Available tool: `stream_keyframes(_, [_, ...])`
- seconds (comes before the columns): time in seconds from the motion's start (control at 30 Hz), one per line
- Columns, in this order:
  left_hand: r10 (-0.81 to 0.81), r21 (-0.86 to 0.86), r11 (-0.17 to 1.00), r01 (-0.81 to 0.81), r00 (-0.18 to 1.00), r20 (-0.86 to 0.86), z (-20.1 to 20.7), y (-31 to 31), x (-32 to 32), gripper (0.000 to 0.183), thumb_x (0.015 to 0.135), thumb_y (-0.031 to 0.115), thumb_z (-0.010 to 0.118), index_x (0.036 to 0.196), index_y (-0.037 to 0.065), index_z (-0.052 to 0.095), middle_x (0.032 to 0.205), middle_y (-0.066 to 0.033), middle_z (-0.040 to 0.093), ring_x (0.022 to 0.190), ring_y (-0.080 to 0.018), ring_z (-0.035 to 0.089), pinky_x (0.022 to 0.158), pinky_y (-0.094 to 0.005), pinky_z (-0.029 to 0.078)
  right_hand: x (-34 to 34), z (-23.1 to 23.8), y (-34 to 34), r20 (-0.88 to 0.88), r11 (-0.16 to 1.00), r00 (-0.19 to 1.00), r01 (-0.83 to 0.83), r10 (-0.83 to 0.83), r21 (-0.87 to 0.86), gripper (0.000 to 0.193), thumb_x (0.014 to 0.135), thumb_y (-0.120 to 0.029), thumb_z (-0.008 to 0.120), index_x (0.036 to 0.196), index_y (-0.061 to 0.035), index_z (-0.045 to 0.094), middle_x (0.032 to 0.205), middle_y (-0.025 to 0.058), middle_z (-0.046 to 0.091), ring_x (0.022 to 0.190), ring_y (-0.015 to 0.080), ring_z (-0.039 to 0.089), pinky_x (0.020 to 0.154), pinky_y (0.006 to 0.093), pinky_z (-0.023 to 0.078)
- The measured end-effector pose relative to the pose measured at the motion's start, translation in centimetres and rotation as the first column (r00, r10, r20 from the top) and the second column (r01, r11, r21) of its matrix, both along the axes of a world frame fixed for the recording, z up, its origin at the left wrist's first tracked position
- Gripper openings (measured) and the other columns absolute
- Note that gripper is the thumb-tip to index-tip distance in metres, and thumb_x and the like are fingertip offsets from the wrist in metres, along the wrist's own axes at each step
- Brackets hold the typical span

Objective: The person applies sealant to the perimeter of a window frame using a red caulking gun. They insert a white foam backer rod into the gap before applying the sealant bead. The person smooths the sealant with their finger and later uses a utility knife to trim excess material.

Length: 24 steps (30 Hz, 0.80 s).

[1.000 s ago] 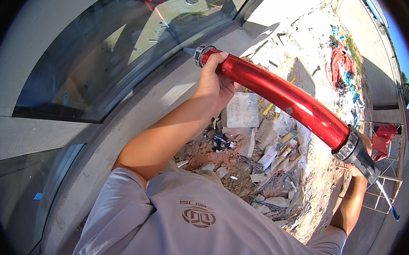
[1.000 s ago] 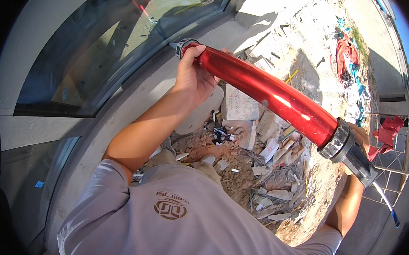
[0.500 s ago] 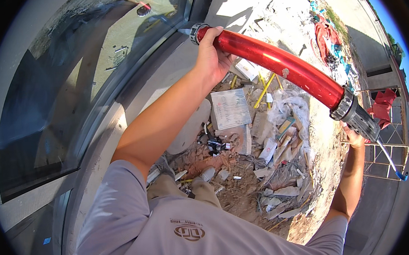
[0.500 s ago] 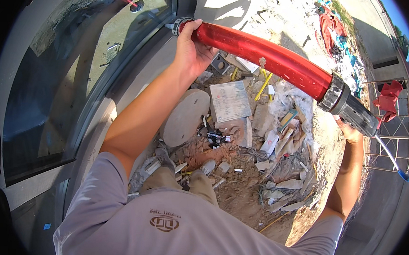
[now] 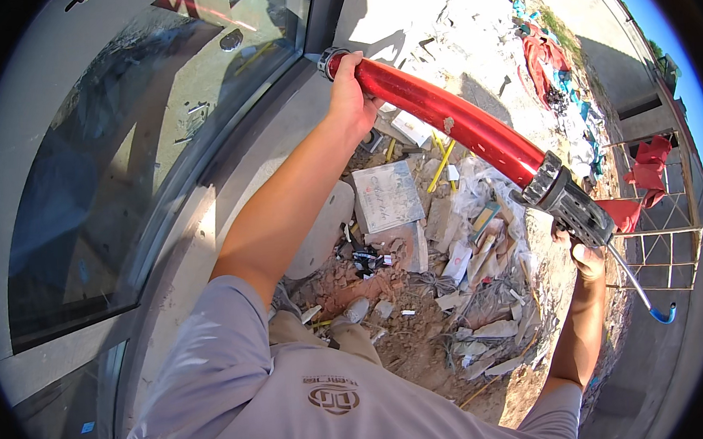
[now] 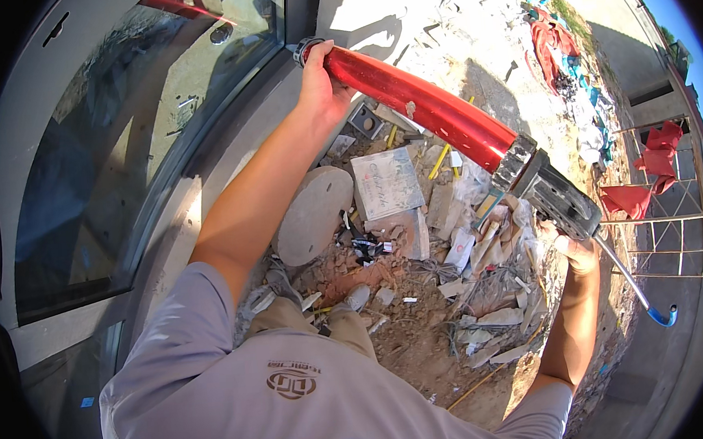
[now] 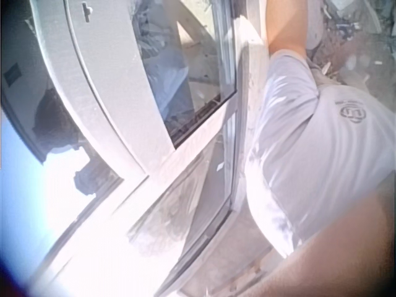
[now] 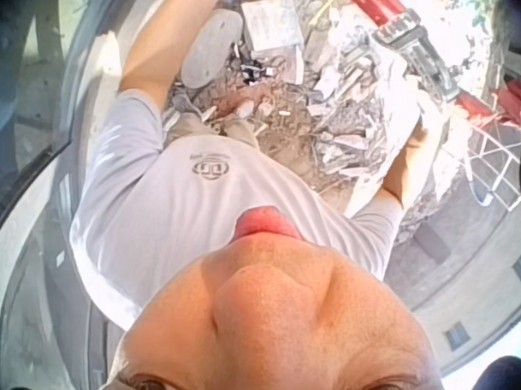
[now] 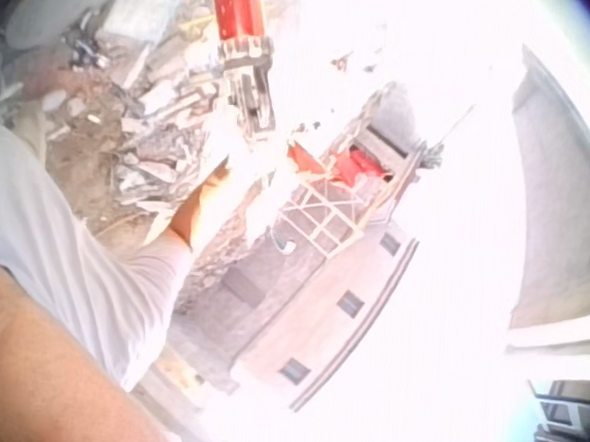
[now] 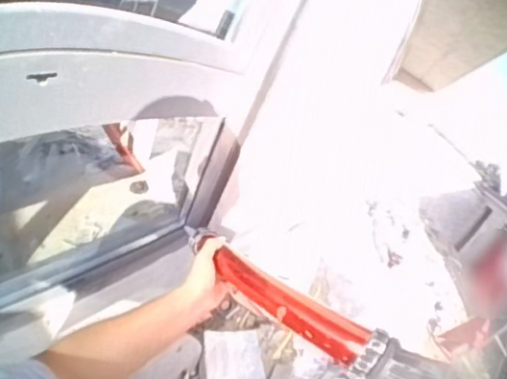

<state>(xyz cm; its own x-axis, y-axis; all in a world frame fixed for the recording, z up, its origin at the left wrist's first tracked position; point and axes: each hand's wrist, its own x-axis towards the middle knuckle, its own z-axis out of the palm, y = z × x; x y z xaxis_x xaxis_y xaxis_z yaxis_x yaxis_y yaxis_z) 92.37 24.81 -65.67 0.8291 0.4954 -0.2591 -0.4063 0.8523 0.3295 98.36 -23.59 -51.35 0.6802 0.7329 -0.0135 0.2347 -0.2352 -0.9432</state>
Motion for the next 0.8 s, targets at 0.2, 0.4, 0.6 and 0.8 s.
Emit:
stream_keyframes(0.2, [-0.012, -0.01, 1.0, 0.012, 1.0, 0.003, -0.7, 0.3, 0.4, 0.029, 0.097, 0.031, 0.053, 0.098, 0.002, 0.056, 0.097, -0.0243, 0.072, 0.094, -0.0355, 0.071, 0.091, -0.044, 0.059, -4.6, -0.9, 1.7, -0.112, 0.975, 0.993, 0.047, -0.023, 0.217, 0.081, 0.075, -0.048, 0.088, 0.132, 0.0003, 0.057, 0.111, 0.0155, 0.068, 0.089, 0.027, 0.067, 0.075, 0.0371, 0.055])
stream_keyframes(0.4, [-0.078, -0.028, 0.997, 0.079, 0.997, 0.028, 0.5, -2.4, -1.2, 0.03, 0.098, 0.033, 0.051, 0.099, 0.003, 0.056, 0.1, -0.0218, 0.07, 0.099, -0.0345, 0.069, 0.091, -0.0493, 0.056, -11.6, -0.2, 0.7, 0.146, 0.979, 0.972, 0.167, -0.183, 0.12, 0.072, 0.073, -0.022, 0.094, 0.128, 0.0081, 0.058, 0.107, 0.0114, 0.071, 0.09, 0.0189, 0.067, 0.08, 0.0303, 0.056])
stream_keyframes(0.6, [-0.247, 0.04, 0.969, 0.244, 0.967, 0.068, 6.5, -9.1, -10.5, 0.038, 0.097, 0.044, 0.066, 0.104, 0.008, 0.054, 0.1, -0.0159, 0.069, 0.098, -0.0289, 0.069, 0.093, -0.046, 0.055, -16.7, -1.4, -4.6, 0.597, 0.959, 0.766, 0.282, -0.239, 0.021, 0.068, 0.078, -0.05, 0.085, 0.115, 0.0044, 0.068, 0.106, 0.0151, 0.07, 0.093, 0.0231, 0.068, 0.081, 0.0363, 0.054])
stream_keyframes(0.8, [-0.187, 0.155, 0.969, 0.192, 0.981, -0.044, 9.7, -12.8, -20.5, 0.035, 0.094, 0.038, 0.07, 0.104, 0.007, 0.056, 0.108, -0.0137, 0.069, 0.105, -0.0261, 0.069, 0.101, -0.0452, 0.054, -22.9, -14.6, -5.7, -0.05, 0.947, 0.992, 0.128, -0.118, 0.293, 0.095, 0.079, -0.077, 0.067, 0.131, 0.0026, 0.057, 0.111, 0.0179, 0.07, 0.087, 0.0276, 0.072, 0.068, 0.0379, 0.059])
